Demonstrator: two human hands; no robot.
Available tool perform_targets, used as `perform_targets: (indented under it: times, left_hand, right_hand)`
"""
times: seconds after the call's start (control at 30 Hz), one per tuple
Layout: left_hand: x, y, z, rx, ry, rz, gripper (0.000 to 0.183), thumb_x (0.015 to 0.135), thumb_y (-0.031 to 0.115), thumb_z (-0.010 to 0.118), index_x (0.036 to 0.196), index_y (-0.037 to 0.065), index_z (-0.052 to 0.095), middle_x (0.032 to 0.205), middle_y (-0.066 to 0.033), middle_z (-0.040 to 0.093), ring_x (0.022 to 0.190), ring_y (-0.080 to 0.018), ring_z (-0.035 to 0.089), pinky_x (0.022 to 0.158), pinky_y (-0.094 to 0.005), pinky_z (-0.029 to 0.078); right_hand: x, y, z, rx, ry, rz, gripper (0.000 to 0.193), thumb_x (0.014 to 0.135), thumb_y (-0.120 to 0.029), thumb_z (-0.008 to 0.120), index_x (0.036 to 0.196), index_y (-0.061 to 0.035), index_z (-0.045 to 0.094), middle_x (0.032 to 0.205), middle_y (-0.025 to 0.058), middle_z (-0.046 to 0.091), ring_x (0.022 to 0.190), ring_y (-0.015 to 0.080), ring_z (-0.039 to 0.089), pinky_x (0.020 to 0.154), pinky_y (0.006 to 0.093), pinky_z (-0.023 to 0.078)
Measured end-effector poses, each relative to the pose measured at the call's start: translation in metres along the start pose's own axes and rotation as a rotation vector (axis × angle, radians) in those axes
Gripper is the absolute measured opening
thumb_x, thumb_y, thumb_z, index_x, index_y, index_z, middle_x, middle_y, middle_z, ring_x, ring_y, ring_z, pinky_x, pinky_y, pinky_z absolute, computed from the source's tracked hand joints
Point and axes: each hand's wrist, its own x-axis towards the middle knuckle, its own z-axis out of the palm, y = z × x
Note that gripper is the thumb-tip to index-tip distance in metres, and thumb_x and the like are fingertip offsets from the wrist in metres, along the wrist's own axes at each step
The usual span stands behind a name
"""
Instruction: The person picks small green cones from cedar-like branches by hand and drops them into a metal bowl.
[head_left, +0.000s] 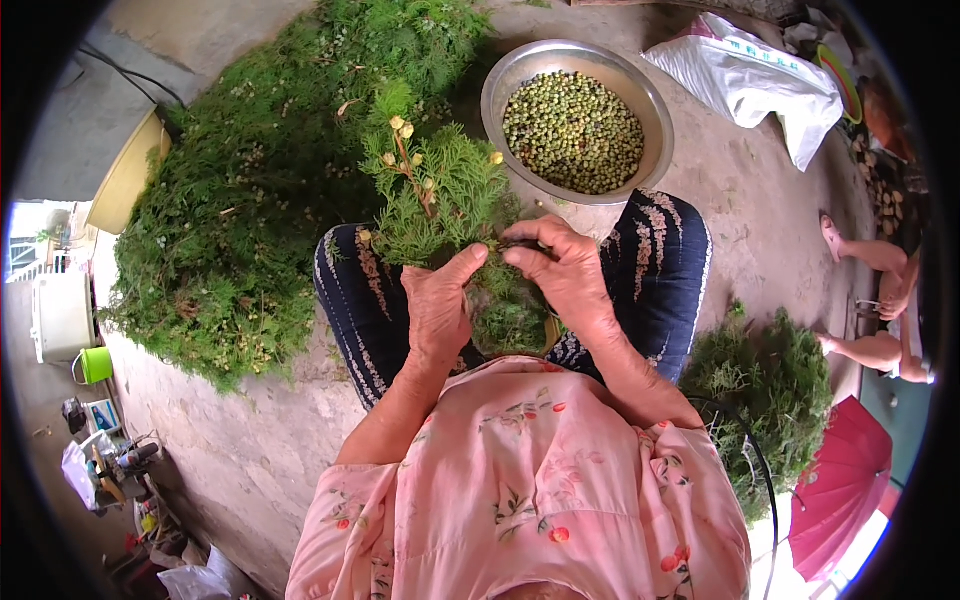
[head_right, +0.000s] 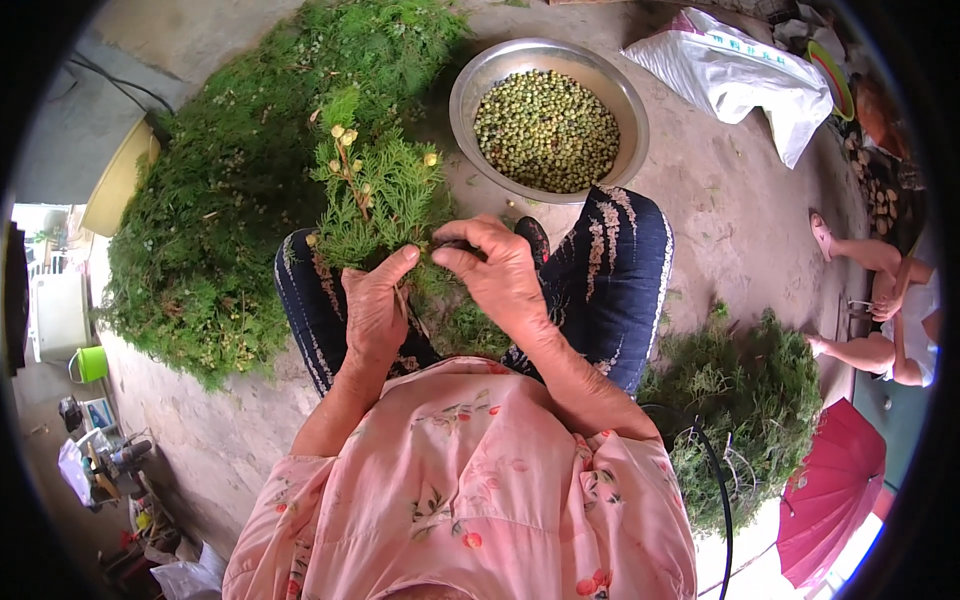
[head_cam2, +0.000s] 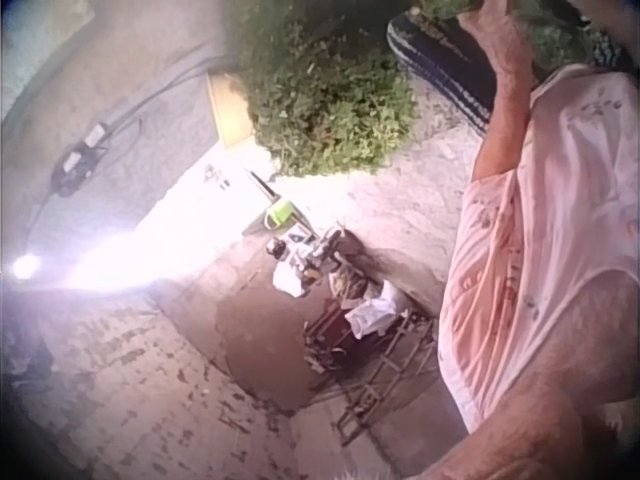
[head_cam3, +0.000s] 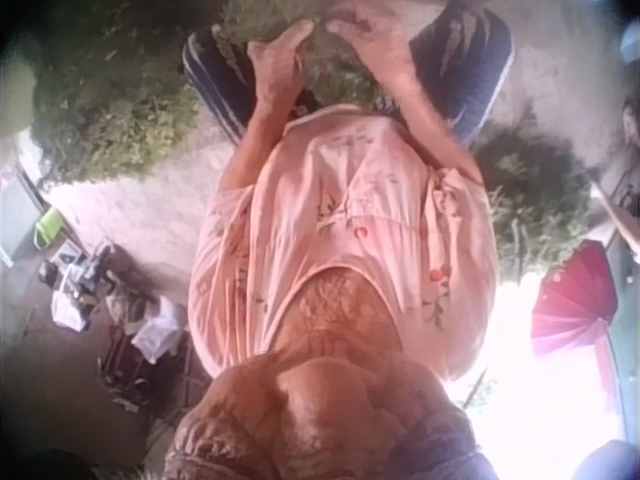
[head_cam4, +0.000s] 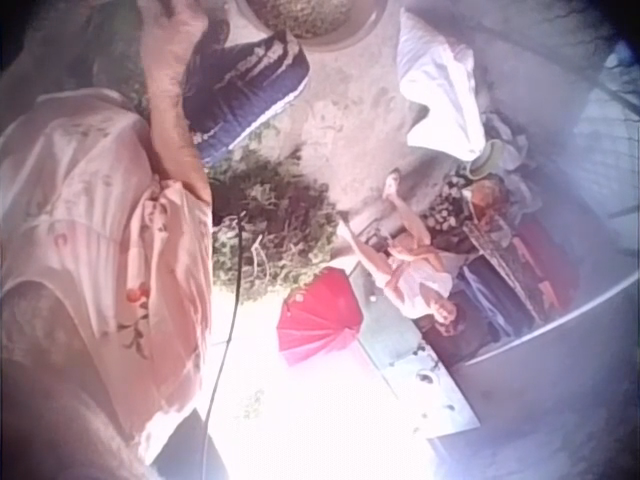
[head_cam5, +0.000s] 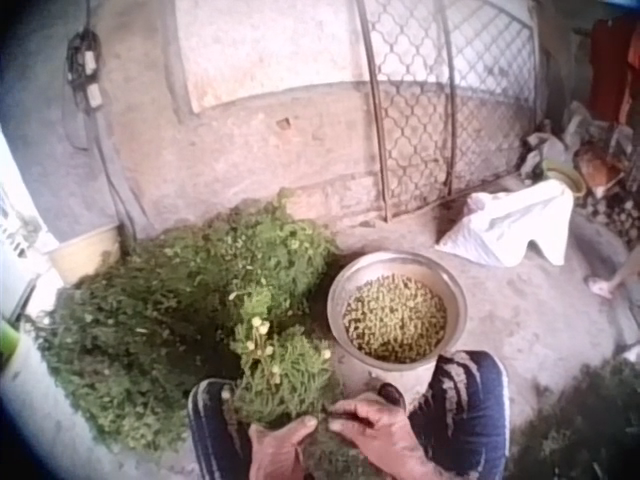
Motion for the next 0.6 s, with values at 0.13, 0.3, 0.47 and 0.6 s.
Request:
perform_targets:
  times: [0.13,0.3,0.47,0.6]
  left_hand:
    - [-0.002,-0.002,-0.001,0.152,-0.068,0.090,0.025,0.068,0.001,0.070,0.086,0.001,0.053,0.085,-0.0064,0.055,0.072,-0.0131,0.052,0.065,-0.0275,0.044]
    - [-0.004,0.001,-0.002,0.105,0.129,-0.150,0.045,0.065,0.005,0.075,0.085,0.008,0.035,0.083,-0.0050,0.052,0.078,-0.0123,0.049,0.067,-0.0269,0.042]
    - [-0.003,0.001,0.000,0.011,0.163,-0.127,0.046,0.066,0.003,0.073,0.082,0.009,0.030,0.084,-0.0082,0.051,0.075,-0.0147,0.051,0.067,-0.0301,0.046]
    - [-0.009,0.009,0.007,0.021,0.213,-0.193,0.046,0.066,0.014,0.075,0.076,0.019,0.030,0.077,0.0014,0.045,0.062,-0.0088,0.040,0.055,-0.0242,0.039]
  right_hand:
    - [0.002,0.003,0.007,-0.111,0.015,-0.102,0.021,0.069,-0.003,0.069,0.089,-0.0010,0.061,0.075,0.0066,0.057,0.069,0.0134,0.054,0.062,0.0243,0.043]
    - [0.001,-0.007,0.003,0.332,0.014,0.494,0.011,0.076,-0.008,0.065,0.085,-0.0014,0.063,0.069,-0.0005,0.056,0.053,0.0078,0.049,0.048,0.0187,0.040]
    - [0.005,-0.003,-0.027,0.972,-0.040,0.427,0.010,0.080,-0.001,0.050,0.090,-0.0009,0.053,0.074,0.0075,0.058,0.065,0.0165,0.056,0.056,0.0254,0.043]
    - [0.004,0.008,-0.031,1.002,0.109,0.415,0.010,0.080,-0.001,0.051,0.090,-0.0003,0.053,0.076,0.0067,0.057,0.065,0.0162,0.056,0.055,0.0248,0.043]
